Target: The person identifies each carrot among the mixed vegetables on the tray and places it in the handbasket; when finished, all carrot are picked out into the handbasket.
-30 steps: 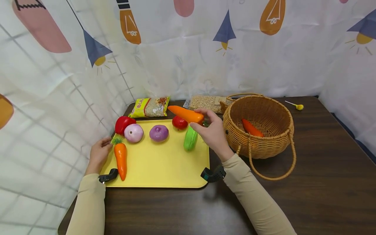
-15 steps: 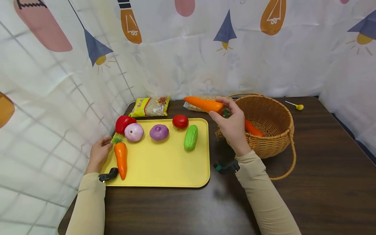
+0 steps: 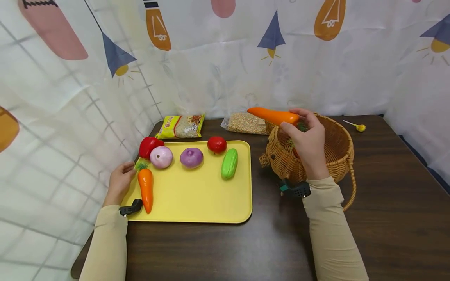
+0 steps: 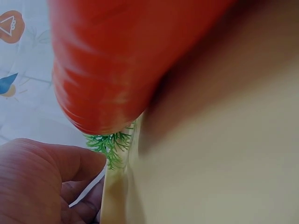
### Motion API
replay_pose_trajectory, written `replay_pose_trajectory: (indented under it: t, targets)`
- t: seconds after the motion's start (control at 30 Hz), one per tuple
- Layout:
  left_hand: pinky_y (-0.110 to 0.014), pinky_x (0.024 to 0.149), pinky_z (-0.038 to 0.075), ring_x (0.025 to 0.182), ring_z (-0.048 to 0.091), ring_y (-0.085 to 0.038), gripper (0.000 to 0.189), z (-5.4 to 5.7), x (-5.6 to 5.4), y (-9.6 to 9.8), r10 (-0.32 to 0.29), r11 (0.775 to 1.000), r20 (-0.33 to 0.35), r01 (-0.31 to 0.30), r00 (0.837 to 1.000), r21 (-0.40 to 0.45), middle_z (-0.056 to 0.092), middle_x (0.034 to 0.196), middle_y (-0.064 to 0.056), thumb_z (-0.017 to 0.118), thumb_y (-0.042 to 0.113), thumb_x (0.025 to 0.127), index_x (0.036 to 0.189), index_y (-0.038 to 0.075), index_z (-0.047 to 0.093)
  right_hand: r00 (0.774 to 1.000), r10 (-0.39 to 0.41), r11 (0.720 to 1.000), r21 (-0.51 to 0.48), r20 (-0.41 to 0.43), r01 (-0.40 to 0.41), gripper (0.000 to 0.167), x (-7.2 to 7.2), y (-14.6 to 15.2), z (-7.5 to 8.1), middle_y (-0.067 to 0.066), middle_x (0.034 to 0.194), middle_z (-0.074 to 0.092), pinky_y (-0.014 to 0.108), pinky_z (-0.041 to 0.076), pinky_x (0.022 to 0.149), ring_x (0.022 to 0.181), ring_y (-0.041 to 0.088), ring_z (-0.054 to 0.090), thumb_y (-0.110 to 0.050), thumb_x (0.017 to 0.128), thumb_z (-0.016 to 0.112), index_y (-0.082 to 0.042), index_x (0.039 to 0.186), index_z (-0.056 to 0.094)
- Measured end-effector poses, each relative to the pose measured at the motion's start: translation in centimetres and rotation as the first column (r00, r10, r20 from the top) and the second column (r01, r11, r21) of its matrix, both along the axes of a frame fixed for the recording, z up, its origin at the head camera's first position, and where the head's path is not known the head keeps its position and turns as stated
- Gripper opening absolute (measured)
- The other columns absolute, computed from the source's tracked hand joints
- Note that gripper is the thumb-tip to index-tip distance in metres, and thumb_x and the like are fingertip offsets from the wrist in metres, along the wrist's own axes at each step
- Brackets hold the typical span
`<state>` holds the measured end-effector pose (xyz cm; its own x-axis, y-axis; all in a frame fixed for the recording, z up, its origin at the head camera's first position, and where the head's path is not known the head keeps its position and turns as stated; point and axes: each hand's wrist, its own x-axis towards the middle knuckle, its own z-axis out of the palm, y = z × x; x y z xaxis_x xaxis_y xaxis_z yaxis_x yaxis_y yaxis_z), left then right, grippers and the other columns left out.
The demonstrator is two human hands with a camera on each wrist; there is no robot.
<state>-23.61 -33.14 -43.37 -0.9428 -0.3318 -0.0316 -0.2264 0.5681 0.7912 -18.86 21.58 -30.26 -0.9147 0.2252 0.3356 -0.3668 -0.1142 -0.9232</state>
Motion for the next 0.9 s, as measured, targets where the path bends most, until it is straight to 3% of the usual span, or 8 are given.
replay_pose_trajectory:
  t: [0.13, 0.43, 0.67, 0.9]
  targets:
    - [-0.025, 0.083, 0.042, 0.120, 0.050, -0.033, 0.045, -0.1, -0.1, 0.0, -0.003, 1.000, 0.001, 0.003, 1.000, 0.003, 0.053, 0.137, -0.021, 0.049, 0.011, 0.099, 0.142, 0.000, 0.048, 1.000, -0.018, 0.999, -0.050, 0.002, 0.018, 0.040, 0.1, 2.4, 0.1, 0.011, 0.117, 0.046, 0.024, 0.056, 0.076, 0.096, 0.022, 0.062, -0.002, 0.086, 0.072, 0.003, 0.123, 0.059]
    - [-0.025, 0.083, 0.041, 0.119, 0.051, -0.033, 0.045, -0.1, 0.0, 0.0, 0.000, 1.000, -0.002, 0.000, 1.000, 0.003, 0.053, 0.136, -0.021, 0.049, 0.011, 0.098, 0.142, 0.000, 0.048, 0.998, -0.056, 0.985, -0.165, 0.014, 0.057, 0.041, 0.1, 6.1, -0.2, 0.010, 0.120, 0.045, 0.025, 0.056, 0.074, 0.102, 0.023, 0.058, 0.005, 0.082, 0.073, 0.006, 0.120, 0.058]
    - [-0.026, 0.085, 0.041, 0.120, 0.050, -0.033, 0.046, 0.0, -0.1, -0.1, -0.003, 1.000, 0.007, 0.003, 1.000, 0.004, 0.053, 0.137, -0.021, 0.049, 0.012, 0.099, 0.143, 0.000, 0.047, 0.995, -0.090, 0.980, -0.174, 0.036, 0.095, 0.034, 0.4, 7.5, -0.4, 0.009, 0.121, 0.043, 0.025, 0.057, 0.069, 0.089, 0.020, 0.064, 0.005, 0.083, 0.072, 0.002, 0.115, 0.060]
    - [-0.028, 0.086, 0.041, 0.121, 0.050, -0.033, 0.046, 0.0, 0.0, 0.0, -0.005, 1.000, 0.013, 0.005, 1.000, 0.003, 0.053, 0.137, -0.021, 0.048, 0.014, 0.099, 0.143, 0.001, 0.047, 0.989, -0.100, 0.982, -0.150, 0.106, 0.115, 0.034, 1.1, 9.1, -0.7, 0.005, 0.124, 0.045, 0.024, 0.057, 0.070, 0.100, 0.021, 0.055, -0.001, 0.086, 0.071, 0.001, 0.118, 0.060]
